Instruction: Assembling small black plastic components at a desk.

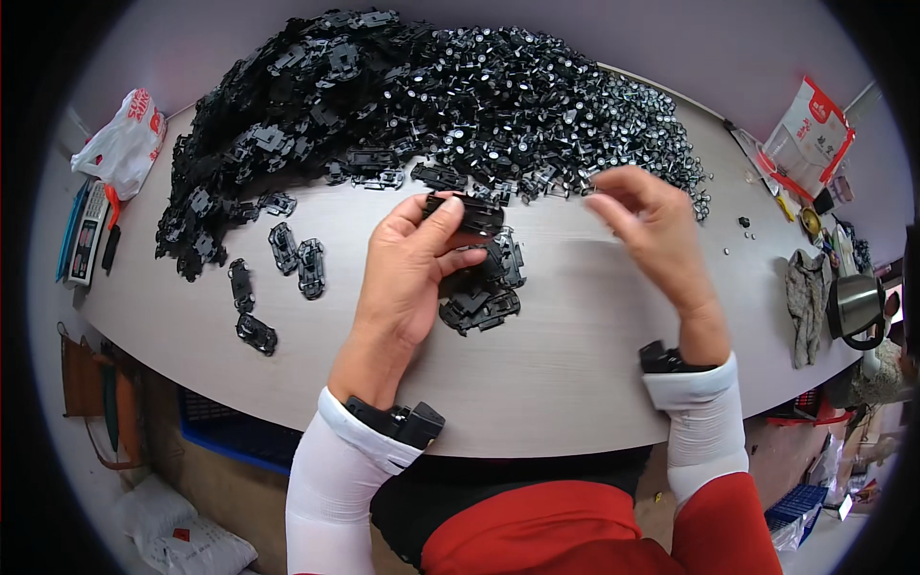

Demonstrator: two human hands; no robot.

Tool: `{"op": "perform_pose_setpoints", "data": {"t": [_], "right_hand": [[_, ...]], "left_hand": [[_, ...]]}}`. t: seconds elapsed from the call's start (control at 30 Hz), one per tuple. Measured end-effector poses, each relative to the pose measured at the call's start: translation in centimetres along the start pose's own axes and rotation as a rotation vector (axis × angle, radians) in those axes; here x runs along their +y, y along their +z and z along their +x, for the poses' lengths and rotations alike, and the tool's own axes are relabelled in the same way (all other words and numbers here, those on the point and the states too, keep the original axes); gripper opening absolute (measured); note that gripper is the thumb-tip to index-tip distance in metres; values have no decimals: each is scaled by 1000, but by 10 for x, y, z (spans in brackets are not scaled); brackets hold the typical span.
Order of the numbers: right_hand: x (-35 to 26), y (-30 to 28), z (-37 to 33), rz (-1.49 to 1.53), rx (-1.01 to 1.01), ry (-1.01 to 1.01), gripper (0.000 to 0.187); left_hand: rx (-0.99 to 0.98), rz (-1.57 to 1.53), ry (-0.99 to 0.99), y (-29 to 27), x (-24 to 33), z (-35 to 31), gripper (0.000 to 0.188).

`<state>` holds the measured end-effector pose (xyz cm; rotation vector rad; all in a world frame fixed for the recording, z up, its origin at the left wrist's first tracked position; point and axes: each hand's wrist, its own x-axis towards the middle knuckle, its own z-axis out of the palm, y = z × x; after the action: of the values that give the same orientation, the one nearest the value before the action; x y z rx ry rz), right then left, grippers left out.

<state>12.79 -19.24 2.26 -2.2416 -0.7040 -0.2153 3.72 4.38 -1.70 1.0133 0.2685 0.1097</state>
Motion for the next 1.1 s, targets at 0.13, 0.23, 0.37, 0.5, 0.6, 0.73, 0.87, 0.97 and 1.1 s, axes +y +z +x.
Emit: {"op": "perform_pose_setpoints", "data": {"t": [0.13,0.23,0.37,0.5,0.6,0.73,0.87,0.97,1.1], "right_hand": [[38,-32,-17,-420,-198,184,16],[40,-22,-18,-344,-241,236,13],[44,14,-6,-278,-164,91,12],[20,30,14,-284,-64,-32,15],[11,49,31,-302,-57,-164,15],[6,68,47,-350,-162,-61,20],[0,56,48,-183,-281,16,17],[-2,43,33,-143,-311,-30,19],[6,35,12,-70,-327,-207,19]], "left_hand": [[6,-18,-25,-3,3,2,18],[1,-54,-15,-6,5,3,20],[35,-100,12,-9,5,5,19],[20,-105,20,-12,4,6,18],[-10,-62,-8,-13,2,7,17],[-47,-47,-51,-12,2,7,18],[-45,-27,-28,-15,2,8,22],[-53,-18,-39,-15,1,7,22],[-62,-25,-70,-14,1,7,23]]}}
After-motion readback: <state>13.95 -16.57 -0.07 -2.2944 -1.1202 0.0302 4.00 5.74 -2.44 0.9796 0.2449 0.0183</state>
